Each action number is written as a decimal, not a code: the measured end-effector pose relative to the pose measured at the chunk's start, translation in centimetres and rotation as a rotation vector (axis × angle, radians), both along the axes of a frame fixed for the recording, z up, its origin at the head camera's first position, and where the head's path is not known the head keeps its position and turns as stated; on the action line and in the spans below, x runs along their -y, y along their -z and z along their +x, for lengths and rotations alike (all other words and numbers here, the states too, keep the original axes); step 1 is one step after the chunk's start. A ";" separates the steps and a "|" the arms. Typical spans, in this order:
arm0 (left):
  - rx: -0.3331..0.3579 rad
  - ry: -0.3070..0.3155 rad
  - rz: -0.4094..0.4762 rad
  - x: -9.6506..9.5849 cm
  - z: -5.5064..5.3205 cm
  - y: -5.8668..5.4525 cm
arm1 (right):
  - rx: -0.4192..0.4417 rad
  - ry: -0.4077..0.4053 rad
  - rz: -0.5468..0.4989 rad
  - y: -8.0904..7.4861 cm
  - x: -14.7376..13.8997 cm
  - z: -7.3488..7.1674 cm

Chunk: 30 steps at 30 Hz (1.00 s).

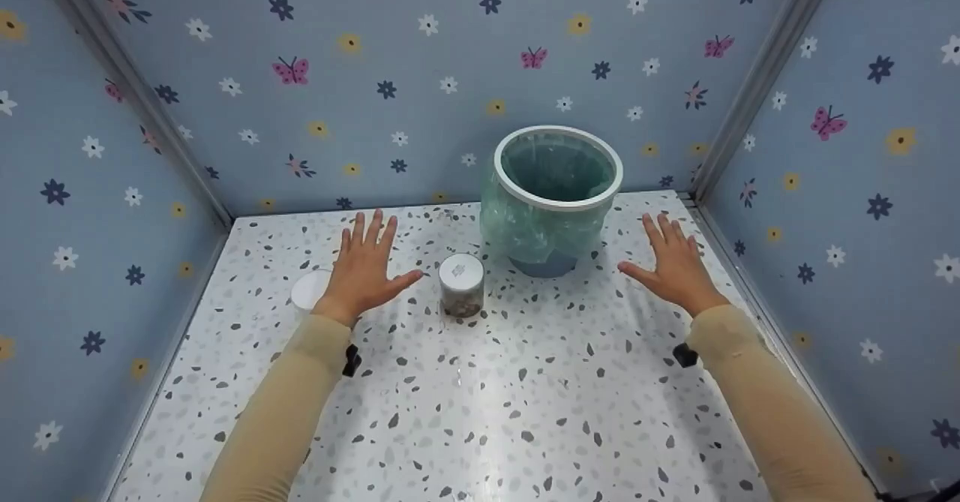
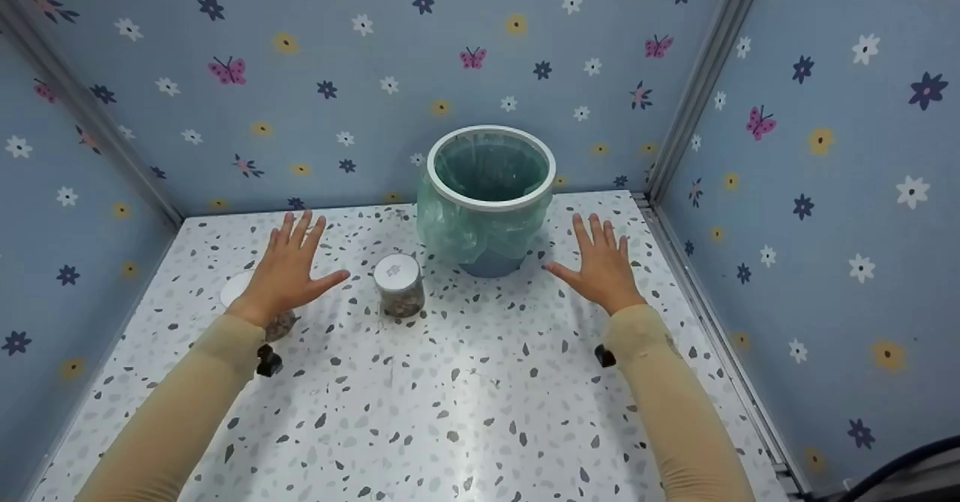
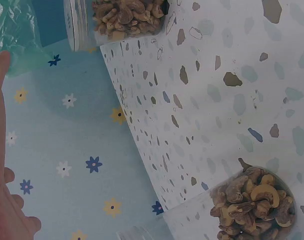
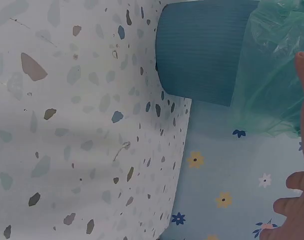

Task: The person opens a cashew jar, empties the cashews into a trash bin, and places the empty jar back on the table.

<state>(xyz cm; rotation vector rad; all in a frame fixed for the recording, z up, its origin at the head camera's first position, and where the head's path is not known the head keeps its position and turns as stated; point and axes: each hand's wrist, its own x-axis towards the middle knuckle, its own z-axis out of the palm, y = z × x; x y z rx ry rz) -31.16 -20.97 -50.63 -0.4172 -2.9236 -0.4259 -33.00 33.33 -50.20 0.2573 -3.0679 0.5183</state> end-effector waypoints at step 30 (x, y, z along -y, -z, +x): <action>0.017 0.048 0.091 -1.2 0.7 2.3 | 0.012 -0.008 -0.189 1.0 1.9 1.2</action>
